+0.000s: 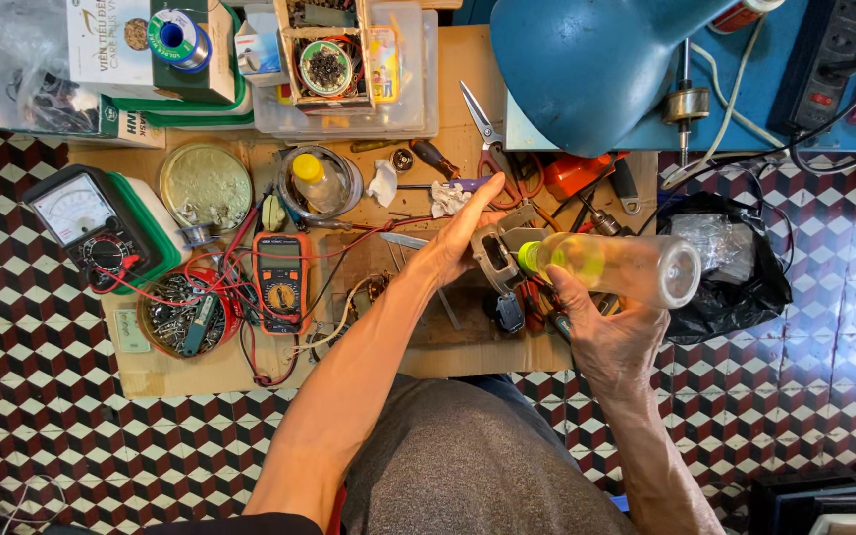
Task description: The person disassembles a small electrical motor, cleans the internal components with a cloth, and applies oil to the bearings using a squeeze bottle. They handle the motor housing, rotor, and stator, then reassemble the parts on the workbench.
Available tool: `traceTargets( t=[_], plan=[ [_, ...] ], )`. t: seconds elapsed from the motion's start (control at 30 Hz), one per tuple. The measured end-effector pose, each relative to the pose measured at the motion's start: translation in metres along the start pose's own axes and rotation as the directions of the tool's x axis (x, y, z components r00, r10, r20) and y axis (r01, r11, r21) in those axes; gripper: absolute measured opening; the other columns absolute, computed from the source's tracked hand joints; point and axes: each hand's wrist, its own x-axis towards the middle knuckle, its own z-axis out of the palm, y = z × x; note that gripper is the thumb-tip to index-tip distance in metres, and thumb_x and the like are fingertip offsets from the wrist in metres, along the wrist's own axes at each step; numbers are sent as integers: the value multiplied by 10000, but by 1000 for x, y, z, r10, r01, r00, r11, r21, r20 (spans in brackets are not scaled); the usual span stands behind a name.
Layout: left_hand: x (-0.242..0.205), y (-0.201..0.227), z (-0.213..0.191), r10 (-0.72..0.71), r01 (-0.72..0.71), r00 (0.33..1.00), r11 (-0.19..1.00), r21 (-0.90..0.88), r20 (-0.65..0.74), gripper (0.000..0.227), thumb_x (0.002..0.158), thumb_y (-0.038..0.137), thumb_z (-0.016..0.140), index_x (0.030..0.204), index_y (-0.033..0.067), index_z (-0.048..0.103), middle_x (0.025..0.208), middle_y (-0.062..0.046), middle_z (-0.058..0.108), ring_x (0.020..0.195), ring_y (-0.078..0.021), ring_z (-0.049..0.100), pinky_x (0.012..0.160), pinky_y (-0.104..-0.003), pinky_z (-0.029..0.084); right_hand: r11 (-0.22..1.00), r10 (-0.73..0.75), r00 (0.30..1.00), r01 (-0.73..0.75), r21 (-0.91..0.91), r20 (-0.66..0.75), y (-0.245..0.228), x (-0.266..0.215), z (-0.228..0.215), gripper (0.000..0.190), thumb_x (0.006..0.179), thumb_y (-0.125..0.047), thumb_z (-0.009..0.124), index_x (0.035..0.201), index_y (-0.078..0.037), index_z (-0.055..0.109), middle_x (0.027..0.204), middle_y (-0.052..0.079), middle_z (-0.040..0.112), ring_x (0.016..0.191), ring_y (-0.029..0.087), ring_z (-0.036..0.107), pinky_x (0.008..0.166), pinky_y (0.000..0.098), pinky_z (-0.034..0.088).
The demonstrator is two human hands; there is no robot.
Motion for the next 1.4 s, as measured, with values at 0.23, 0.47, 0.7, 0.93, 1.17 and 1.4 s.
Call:
traceTargets(
  t=[0.23, 0.47, 0.7, 0.93, 1.17, 1.4],
  plan=[
    [2, -1, -1, 8, -7, 999, 1000, -24, 40, 933, 834, 826, 441, 1194, 22, 748, 1018, -82, 779, 874, -145, 694, 739, -287, 555, 1000, -10, 1000, 10, 27, 3, -1, 1, -1, 290, 951, -127, 809, 1178, 1, 681, 1149, 101, 730, 1038, 187, 734, 948, 314, 586],
    [-1, -3, 0, 45, -43, 997, 999, -30, 67, 959, 846, 830, 434, 1182, -13, 744, 969, -95, 780, 806, -141, 686, 708, -276, 555, 1000, -7, 999, 7, 11, 51, -5, 2, -6, 282, 950, -146, 805, 1173, -17, 690, 1139, 94, 744, 1042, 183, 735, 956, 326, 590],
    [-4, -7, -3, 60, -48, 991, 994, -97, 120, 901, 879, 816, 458, 1121, 5, 768, 837, -36, 746, 640, -95, 605, 568, -235, 471, 1000, -23, 998, 22, 14, 56, -7, -1, -8, 297, 944, -156, 806, 1182, -26, 684, 1144, 106, 743, 1051, 191, 737, 953, 350, 609],
    [-1, -15, -8, 86, -71, 988, 991, -112, 128, 878, 930, 826, 469, 1041, 10, 774, 755, -20, 686, 593, -92, 569, 529, -245, 465, 999, -23, 998, 25, -24, 59, -3, -4, -6, 322, 937, -189, 811, 1182, -24, 682, 1129, 106, 752, 1042, 195, 748, 938, 359, 621],
    [-9, -10, -1, 41, -30, 996, 991, -131, 77, 865, 868, 802, 470, 1031, 6, 767, 864, -72, 757, 710, -135, 670, 647, -289, 565, 998, -13, 997, 17, -53, 75, -2, -1, -6, 321, 935, -225, 810, 1161, -28, 695, 1098, 105, 763, 1012, 194, 755, 916, 367, 622],
    [-6, -12, -4, 39, -11, 990, 979, -202, 135, 852, 903, 781, 472, 1068, -8, 746, 930, -92, 764, 776, -156, 696, 708, -303, 589, 1000, 7, 998, -6, -16, 64, -7, 0, -4, 330, 932, -224, 810, 1163, -22, 687, 1098, 105, 765, 1012, 195, 754, 915, 369, 613]
  ],
)
